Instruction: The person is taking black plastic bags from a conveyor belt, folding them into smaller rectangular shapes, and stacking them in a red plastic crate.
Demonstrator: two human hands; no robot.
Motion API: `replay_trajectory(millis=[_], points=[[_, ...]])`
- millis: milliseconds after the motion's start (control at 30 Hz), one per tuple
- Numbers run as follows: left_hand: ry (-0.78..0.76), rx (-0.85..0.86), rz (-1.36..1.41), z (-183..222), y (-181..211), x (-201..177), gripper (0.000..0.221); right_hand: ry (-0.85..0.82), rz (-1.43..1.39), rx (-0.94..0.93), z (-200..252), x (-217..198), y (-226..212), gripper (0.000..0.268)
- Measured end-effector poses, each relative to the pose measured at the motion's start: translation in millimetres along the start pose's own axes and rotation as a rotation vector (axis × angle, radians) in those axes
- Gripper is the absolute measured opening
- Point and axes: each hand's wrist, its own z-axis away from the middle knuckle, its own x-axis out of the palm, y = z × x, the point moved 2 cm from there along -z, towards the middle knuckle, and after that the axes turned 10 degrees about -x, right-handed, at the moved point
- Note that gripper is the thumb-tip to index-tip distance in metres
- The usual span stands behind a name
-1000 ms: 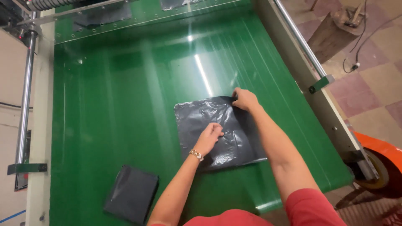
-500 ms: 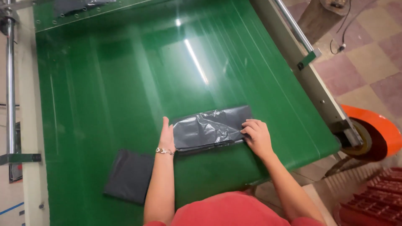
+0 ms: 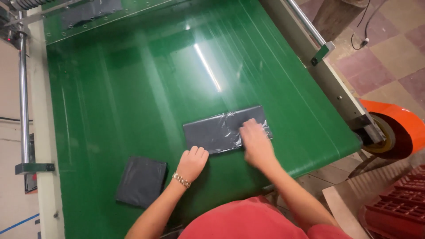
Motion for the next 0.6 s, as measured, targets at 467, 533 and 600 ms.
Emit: replay_trajectory(millis=[467, 533, 600], points=[[-1.615, -0.507, 1.536, -145.0, 25.6, 45.4, 0.089, -0.115, -1.542, 0.505, 77.1, 39.0, -28.7, 0.022], [-1.585, -0.682, 1.573, -112.8, 21.2, 149.5, 0.092, -0.079, -1.604, 0.807, 88.8, 62.9, -18.1, 0.027], [-1.563, -0.875, 1.607, -109.9, 28.8, 165.5, 0.098, -0.056, -1.654, 1.126, 97.1, 79.7, -10.9, 0.036]])
